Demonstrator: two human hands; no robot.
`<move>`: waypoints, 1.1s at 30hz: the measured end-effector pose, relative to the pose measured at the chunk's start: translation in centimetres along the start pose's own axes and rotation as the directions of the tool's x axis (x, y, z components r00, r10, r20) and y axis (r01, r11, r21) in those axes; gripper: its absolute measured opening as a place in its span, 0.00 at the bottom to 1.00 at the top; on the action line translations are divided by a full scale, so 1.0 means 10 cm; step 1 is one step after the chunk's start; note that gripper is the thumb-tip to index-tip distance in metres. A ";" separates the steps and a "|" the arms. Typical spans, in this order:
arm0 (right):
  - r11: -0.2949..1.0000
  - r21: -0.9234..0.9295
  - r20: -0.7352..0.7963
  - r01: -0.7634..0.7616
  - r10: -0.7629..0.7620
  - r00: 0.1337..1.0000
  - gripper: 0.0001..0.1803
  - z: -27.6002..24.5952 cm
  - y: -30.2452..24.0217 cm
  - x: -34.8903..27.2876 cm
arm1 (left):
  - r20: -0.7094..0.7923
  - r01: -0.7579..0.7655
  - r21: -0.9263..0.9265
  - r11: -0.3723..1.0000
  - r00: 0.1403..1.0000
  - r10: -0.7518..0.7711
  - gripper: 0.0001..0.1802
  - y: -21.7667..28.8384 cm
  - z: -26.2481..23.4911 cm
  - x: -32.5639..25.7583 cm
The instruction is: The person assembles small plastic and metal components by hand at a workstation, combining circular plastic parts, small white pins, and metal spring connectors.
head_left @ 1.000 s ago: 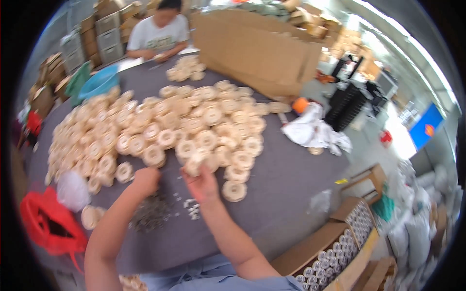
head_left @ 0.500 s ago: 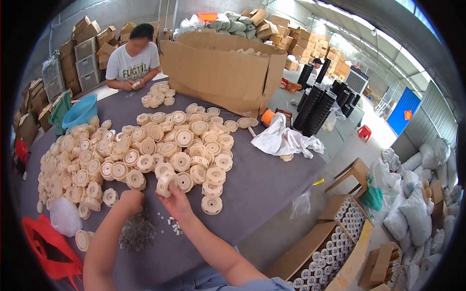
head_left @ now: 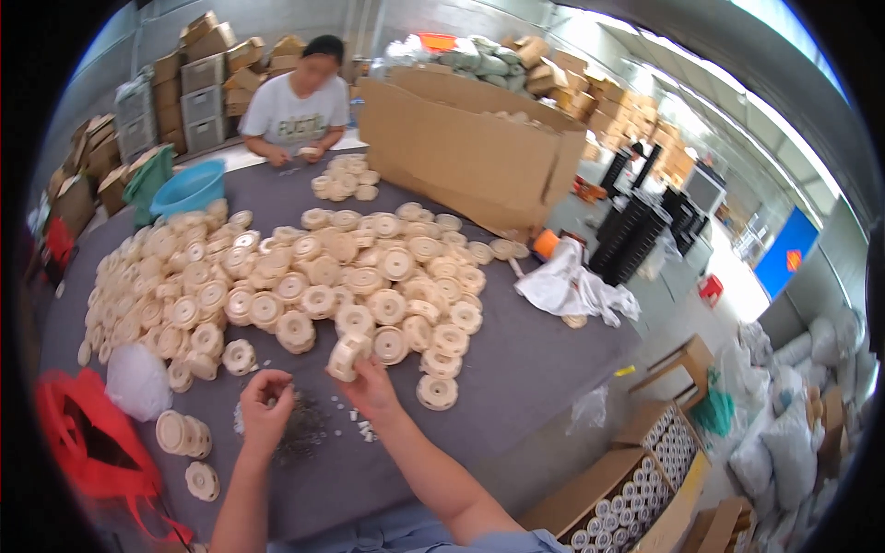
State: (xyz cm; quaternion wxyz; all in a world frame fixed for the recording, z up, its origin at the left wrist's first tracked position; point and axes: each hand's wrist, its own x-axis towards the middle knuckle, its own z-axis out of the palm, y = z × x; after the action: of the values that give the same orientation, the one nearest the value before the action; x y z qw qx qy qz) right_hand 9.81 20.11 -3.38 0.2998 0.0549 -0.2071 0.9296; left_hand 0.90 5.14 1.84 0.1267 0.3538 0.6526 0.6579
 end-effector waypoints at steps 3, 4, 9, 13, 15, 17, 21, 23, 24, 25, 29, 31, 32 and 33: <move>0.997 -0.071 0.011 0.032 -0.031 0.999 0.18 -0.12 -0.04 -0.03 | -0.056 -0.199 0.096 0.975 0.977 0.205 0.08 0.02 0.04 -0.04; 0.999 -0.045 -0.003 0.007 -0.007 1.000 0.18 -0.08 -0.04 -0.04 | -0.022 -0.315 0.189 0.930 0.945 0.325 0.09 0.03 0.03 -0.06; 0.998 0.024 -0.115 -0.058 0.060 0.992 0.14 0.13 -0.11 -0.05 | -0.028 -0.161 0.225 0.961 0.985 0.172 0.10 0.05 -0.06 -0.17; 0.996 0.079 -0.051 -0.036 0.040 0.998 0.11 0.24 -0.14 -0.07 | 0.022 -0.379 0.345 0.858 0.918 0.396 0.12 -0.03 -0.08 -0.14; 0.995 0.086 -0.027 -0.046 0.048 0.998 0.10 0.26 -0.14 -0.05 | 0.041 -0.433 0.444 0.785 0.885 0.464 0.14 -0.05 -0.02 -0.10; 0.992 0.122 -0.027 -0.012 0.016 1.000 0.09 0.29 -0.17 -0.04 | 0.056 -0.415 0.458 0.786 0.896 0.441 0.14 -0.04 -0.03 -0.11; 0.988 0.154 -0.016 -0.002 0.005 1.000 0.09 0.33 -0.19 -0.09 | 0.311 -0.523 0.395 0.755 0.850 0.426 0.13 -0.11 -0.05 -0.19; 0.986 0.167 -0.027 0.005 0.000 1.000 0.10 0.36 -0.22 -0.08 | 0.406 -0.583 0.363 0.727 0.801 0.440 0.14 -0.10 0.04 -0.23; 0.981 0.192 -0.020 -0.015 0.019 1.000 0.10 0.35 -0.16 -0.06 | 0.484 -0.616 0.353 0.704 0.764 0.426 0.15 -0.09 0.05 -0.29; 0.981 0.195 -0.014 -0.008 0.010 1.000 0.11 0.35 -0.18 -0.07 | 0.487 -0.613 0.362 0.702 0.767 0.419 0.15 -0.08 0.12 -0.32; 0.975 0.224 -0.026 0.002 0.004 1.000 0.08 0.35 -0.22 -0.10 | 0.598 -0.632 0.553 0.543 0.755 0.269 0.14 -0.17 0.31 -0.44; 0.974 0.227 -0.040 -0.001 0.011 0.999 0.08 0.39 -0.20 -0.11 | 0.655 -0.644 0.584 0.494 0.733 0.180 0.16 -0.26 0.35 -0.47; 0.979 0.202 -0.035 -0.010 0.018 0.999 0.08 0.40 -0.19 -0.11 | 0.658 -0.646 0.591 0.482 0.732 0.174 0.16 -0.26 0.34 -0.47; 0.984 0.177 -0.031 -0.019 0.024 0.999 0.08 0.40 -0.19 -0.11 | 0.635 -0.644 0.577 0.502 0.740 0.220 0.13 -0.25 0.34 -0.46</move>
State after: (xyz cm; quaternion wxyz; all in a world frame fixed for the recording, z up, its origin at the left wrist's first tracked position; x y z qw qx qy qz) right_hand 11.70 19.23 0.64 0.2871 0.0635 -0.1195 0.9483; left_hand 5.61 5.10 -2.31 -0.0542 0.6813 0.6982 0.2129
